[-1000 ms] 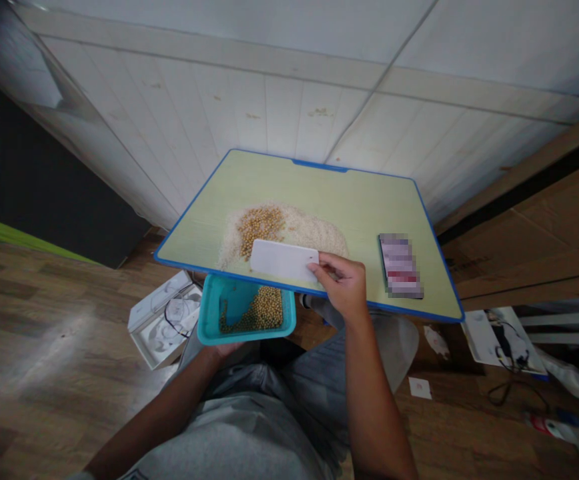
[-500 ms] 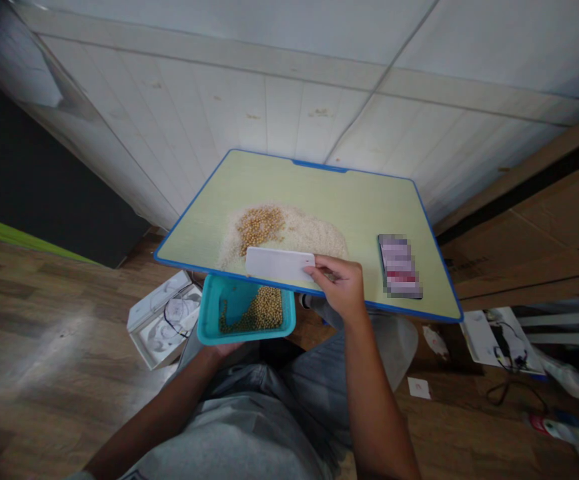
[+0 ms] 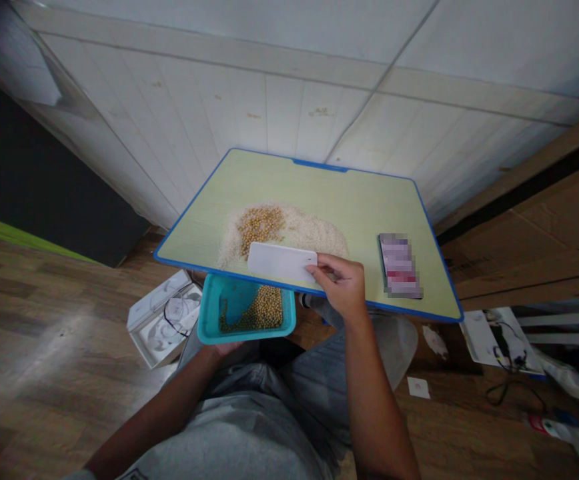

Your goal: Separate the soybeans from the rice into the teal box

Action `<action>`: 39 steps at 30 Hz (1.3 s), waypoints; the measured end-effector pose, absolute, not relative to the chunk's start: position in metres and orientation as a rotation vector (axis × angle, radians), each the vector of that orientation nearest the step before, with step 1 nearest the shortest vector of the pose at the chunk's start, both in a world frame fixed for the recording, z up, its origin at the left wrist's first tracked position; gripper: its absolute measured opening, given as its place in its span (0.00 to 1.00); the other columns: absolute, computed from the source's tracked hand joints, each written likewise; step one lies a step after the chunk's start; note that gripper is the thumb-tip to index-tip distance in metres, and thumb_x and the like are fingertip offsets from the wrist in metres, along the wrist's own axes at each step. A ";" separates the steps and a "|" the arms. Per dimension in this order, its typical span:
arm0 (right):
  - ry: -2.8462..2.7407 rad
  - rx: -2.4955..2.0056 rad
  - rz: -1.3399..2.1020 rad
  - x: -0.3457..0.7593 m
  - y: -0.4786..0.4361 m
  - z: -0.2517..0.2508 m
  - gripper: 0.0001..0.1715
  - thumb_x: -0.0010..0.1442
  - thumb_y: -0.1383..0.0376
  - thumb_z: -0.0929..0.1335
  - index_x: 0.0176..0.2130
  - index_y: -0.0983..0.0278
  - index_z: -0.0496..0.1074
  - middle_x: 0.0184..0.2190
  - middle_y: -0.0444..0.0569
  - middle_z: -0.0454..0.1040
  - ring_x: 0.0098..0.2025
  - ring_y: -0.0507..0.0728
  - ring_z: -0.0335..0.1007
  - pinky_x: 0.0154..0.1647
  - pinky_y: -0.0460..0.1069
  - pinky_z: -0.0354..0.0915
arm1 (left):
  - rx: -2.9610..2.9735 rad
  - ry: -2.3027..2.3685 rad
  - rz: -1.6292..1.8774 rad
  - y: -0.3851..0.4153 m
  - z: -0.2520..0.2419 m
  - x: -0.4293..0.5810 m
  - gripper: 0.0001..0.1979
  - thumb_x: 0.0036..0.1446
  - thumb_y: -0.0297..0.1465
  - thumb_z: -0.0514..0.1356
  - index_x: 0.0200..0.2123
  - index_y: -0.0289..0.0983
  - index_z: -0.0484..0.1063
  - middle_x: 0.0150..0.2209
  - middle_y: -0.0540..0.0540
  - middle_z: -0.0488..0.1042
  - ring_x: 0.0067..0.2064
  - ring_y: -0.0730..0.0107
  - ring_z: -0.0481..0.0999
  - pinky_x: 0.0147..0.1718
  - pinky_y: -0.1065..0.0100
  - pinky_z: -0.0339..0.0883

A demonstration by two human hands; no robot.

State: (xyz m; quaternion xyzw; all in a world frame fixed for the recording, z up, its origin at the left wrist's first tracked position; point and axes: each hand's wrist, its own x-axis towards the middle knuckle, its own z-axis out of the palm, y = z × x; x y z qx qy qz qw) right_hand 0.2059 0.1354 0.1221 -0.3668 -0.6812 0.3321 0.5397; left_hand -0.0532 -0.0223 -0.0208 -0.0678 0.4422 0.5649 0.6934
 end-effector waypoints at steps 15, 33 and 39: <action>-1.288 -0.981 0.655 0.195 0.140 0.117 0.13 0.58 0.55 0.82 0.36 0.60 0.85 0.28 0.45 0.85 0.28 0.55 0.79 0.28 0.47 0.73 | 0.068 0.912 1.196 -0.027 -0.038 -0.059 0.32 0.60 0.58 0.65 0.56 0.43 0.84 0.59 0.39 0.91 0.81 0.33 0.72 0.82 0.38 0.62; -1.406 -0.968 0.628 0.196 0.136 0.117 0.12 0.62 0.55 0.81 0.36 0.60 0.83 0.27 0.45 0.82 0.27 0.55 0.77 0.26 0.47 0.71 | -0.115 1.014 1.223 -0.023 -0.020 -0.054 0.19 0.57 0.50 0.72 0.45 0.46 0.84 0.51 0.39 0.92 0.78 0.32 0.77 0.75 0.34 0.74; -1.499 -0.897 0.639 0.200 0.132 0.119 0.10 0.61 0.58 0.81 0.34 0.59 0.82 0.25 0.42 0.80 0.22 0.52 0.72 0.22 0.46 0.69 | -0.158 1.000 1.257 -0.023 -0.023 -0.053 0.27 0.52 0.53 0.78 0.50 0.46 0.84 0.54 0.36 0.92 0.79 0.29 0.75 0.76 0.30 0.74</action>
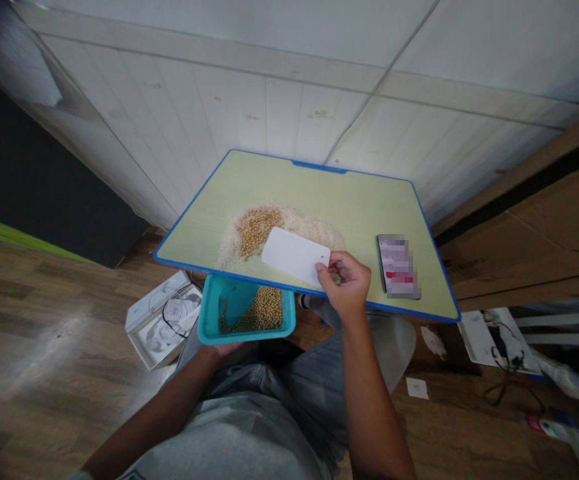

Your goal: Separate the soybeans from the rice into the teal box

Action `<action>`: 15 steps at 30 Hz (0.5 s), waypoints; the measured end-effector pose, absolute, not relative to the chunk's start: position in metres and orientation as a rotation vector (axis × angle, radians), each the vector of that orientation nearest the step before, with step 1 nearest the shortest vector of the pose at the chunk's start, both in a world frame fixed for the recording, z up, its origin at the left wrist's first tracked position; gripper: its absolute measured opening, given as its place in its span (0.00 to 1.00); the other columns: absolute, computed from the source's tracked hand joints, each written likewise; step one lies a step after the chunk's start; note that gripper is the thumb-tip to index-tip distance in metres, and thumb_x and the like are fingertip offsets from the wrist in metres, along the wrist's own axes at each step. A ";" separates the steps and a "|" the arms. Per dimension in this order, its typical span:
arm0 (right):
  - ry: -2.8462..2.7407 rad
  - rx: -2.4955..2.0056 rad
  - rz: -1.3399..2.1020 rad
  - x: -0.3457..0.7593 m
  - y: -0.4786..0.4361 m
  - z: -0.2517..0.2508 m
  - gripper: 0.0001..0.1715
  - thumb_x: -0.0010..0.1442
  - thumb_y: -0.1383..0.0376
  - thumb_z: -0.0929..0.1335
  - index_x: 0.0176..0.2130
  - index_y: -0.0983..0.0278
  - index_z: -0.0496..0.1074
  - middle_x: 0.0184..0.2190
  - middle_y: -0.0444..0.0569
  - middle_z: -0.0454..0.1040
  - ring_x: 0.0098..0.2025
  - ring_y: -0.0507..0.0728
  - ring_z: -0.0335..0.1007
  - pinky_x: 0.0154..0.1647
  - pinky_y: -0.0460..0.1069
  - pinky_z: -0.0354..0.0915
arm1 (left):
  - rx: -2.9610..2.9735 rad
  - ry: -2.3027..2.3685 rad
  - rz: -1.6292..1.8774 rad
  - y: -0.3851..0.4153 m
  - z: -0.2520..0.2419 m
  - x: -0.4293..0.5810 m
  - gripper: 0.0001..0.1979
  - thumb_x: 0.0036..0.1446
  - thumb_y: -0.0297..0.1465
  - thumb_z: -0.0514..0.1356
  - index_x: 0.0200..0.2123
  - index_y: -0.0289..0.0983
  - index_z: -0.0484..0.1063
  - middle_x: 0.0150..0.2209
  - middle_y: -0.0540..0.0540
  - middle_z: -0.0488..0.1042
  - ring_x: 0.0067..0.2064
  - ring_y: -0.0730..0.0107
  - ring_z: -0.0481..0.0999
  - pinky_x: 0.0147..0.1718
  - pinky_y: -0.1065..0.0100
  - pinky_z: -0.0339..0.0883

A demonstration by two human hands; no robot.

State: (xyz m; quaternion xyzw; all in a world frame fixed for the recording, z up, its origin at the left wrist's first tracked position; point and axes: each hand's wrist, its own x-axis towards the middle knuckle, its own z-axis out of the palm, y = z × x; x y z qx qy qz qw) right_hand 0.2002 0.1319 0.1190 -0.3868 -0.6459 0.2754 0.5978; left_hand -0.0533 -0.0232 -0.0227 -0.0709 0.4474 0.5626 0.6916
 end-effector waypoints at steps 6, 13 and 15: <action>-1.576 -0.901 0.434 0.201 0.114 0.123 0.09 0.64 0.60 0.80 0.32 0.57 0.82 0.24 0.43 0.82 0.23 0.55 0.76 0.25 0.48 0.75 | -0.089 0.952 1.253 -0.019 0.008 -0.045 0.26 0.54 0.54 0.77 0.50 0.47 0.84 0.55 0.38 0.91 0.79 0.27 0.75 0.75 0.30 0.74; -1.786 -0.731 0.181 0.195 0.075 0.137 0.13 0.68 0.73 0.77 0.36 0.54 0.82 0.32 0.45 0.89 0.30 0.58 0.87 0.34 0.52 0.84 | 0.009 0.773 1.224 -0.011 0.048 -0.034 0.21 0.66 0.49 0.71 0.52 0.40 0.88 0.61 0.40 0.91 0.81 0.33 0.73 0.77 0.36 0.73; -1.833 -0.700 0.171 0.194 0.071 0.138 0.15 0.68 0.75 0.76 0.37 0.54 0.83 0.33 0.46 0.90 0.31 0.59 0.89 0.33 0.52 0.85 | -0.017 0.780 1.222 -0.012 0.046 -0.035 0.20 0.69 0.48 0.68 0.51 0.40 0.88 0.60 0.42 0.92 0.81 0.37 0.74 0.78 0.39 0.72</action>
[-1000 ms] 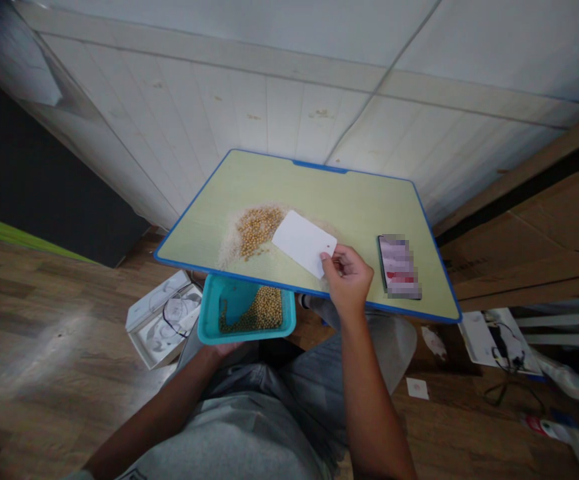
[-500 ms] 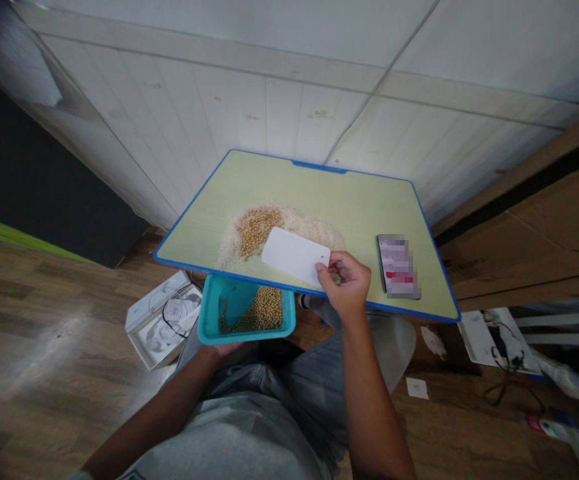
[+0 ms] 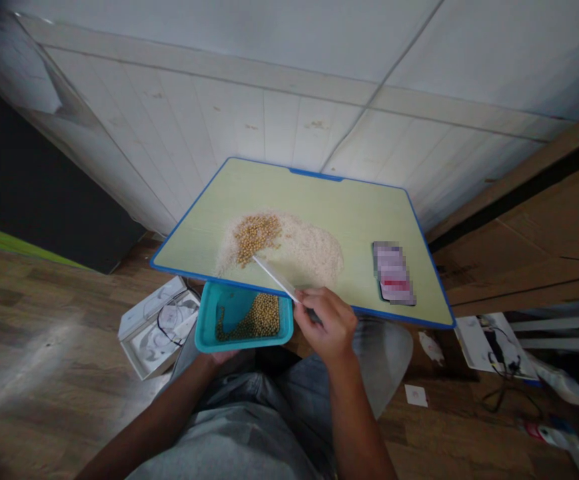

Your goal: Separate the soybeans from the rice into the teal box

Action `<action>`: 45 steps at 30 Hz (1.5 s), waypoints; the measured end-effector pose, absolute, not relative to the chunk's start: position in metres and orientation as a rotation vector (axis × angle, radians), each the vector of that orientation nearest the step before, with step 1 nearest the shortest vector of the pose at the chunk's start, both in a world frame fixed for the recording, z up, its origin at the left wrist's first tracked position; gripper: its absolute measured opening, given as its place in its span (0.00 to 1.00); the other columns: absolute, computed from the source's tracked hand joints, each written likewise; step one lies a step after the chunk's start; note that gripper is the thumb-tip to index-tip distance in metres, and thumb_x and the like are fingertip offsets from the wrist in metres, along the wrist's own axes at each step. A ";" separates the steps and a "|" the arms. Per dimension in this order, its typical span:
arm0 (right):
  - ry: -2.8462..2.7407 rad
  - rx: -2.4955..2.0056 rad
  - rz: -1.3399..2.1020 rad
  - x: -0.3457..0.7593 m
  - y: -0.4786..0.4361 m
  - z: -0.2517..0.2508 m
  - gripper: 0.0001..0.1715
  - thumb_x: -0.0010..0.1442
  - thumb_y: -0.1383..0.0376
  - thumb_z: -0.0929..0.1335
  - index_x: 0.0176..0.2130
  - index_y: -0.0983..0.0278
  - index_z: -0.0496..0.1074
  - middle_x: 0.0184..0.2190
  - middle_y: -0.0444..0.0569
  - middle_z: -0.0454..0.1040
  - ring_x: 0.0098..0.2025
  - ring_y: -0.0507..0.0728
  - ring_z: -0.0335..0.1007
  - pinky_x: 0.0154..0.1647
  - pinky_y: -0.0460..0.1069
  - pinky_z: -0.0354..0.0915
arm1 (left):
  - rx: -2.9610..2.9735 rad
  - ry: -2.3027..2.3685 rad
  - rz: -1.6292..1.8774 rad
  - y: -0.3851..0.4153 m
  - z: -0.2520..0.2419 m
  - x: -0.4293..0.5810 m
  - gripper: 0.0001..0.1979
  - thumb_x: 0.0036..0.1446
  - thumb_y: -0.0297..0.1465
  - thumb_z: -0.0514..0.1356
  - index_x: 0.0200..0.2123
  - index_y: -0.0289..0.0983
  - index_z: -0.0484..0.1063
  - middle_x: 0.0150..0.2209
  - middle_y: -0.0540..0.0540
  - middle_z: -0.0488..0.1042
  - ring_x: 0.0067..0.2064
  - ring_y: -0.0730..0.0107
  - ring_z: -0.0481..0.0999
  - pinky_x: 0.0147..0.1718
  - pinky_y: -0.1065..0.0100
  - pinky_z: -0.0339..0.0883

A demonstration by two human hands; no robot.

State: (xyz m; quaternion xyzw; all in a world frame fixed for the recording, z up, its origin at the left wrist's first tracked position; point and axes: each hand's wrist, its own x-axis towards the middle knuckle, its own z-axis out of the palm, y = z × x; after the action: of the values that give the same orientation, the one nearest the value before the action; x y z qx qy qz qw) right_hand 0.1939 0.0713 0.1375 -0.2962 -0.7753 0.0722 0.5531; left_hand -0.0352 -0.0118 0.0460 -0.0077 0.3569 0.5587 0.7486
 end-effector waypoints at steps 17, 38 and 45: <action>-1.922 -0.703 0.202 0.191 0.082 0.129 0.14 0.70 0.75 0.74 0.40 0.56 0.87 0.36 0.48 0.92 0.36 0.59 0.92 0.39 0.52 0.87 | -0.188 1.056 1.214 -0.020 -0.005 -0.047 0.22 0.72 0.45 0.51 0.40 0.47 0.86 0.40 0.43 0.92 0.74 0.44 0.82 0.71 0.45 0.79; -1.853 -0.854 0.036 0.191 0.093 0.131 0.16 0.73 0.73 0.73 0.33 0.56 0.78 0.29 0.45 0.85 0.31 0.56 0.84 0.36 0.49 0.77 | 0.004 0.696 1.206 -0.023 -0.036 -0.058 0.34 0.80 0.54 0.46 0.48 0.50 0.93 0.55 0.53 0.94 0.68 0.57 0.88 0.79 0.54 0.64; -1.784 -0.898 -0.003 0.182 0.101 0.132 0.17 0.73 0.71 0.73 0.31 0.57 0.75 0.27 0.42 0.81 0.28 0.54 0.79 0.33 0.48 0.72 | 0.218 0.287 1.196 -0.021 -0.075 -0.068 0.31 0.77 0.51 0.51 0.64 0.47 0.89 0.66 0.48 0.88 0.72 0.53 0.85 0.84 0.51 0.58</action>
State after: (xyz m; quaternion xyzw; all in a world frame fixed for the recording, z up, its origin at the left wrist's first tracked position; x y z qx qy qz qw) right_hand 0.1816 0.1012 0.1317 -0.3782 -0.7510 -0.0014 0.5414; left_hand -0.0684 -0.0208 -0.0746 0.1018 0.1342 0.5597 0.8114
